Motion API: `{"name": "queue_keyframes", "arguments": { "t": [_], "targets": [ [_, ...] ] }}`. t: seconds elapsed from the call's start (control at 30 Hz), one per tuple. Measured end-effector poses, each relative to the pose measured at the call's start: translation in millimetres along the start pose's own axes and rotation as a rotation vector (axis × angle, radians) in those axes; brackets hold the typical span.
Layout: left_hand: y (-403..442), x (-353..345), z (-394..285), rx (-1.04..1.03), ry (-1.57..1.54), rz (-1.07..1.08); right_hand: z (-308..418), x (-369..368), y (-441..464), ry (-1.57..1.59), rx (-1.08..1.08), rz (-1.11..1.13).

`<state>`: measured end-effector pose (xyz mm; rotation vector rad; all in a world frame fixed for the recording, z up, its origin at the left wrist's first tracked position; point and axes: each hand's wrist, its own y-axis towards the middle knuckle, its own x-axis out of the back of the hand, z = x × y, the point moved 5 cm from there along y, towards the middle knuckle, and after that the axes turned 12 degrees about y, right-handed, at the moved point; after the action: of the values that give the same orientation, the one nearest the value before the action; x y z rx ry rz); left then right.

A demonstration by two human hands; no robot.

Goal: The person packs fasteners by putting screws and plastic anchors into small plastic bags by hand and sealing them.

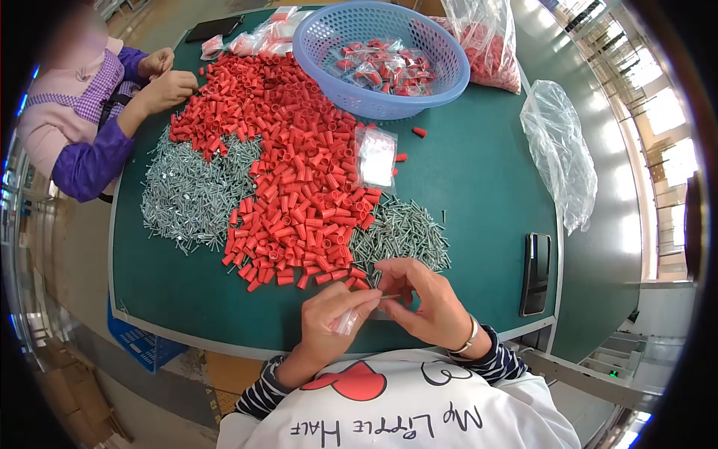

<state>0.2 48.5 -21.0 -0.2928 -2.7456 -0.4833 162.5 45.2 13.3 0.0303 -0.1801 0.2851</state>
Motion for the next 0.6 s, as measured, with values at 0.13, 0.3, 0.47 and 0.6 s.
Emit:
{"name": "queue_keyframes", "arguments": {
  "t": [0.13,0.3,0.47,0.6],
  "targets": [
    [-0.9,3.3,-4.8,-0.059,0.111,-0.016,7.2,4.4,1.0,-0.120,0.144,-0.042],
    [-1.8,6.4,-8.9,-0.119,0.156,-0.096,6.2,11.6,-7.3,-0.057,0.069,-0.107],
    [-4.0,4.2,-6.6,-0.120,0.160,-0.112,0.4,5.9,-11.6,0.072,-0.021,-0.106],
    [-4.6,0.9,-4.4,-0.134,0.158,-0.062,1.7,2.6,-10.3,0.105,-0.022,-0.114]
  ]
}}
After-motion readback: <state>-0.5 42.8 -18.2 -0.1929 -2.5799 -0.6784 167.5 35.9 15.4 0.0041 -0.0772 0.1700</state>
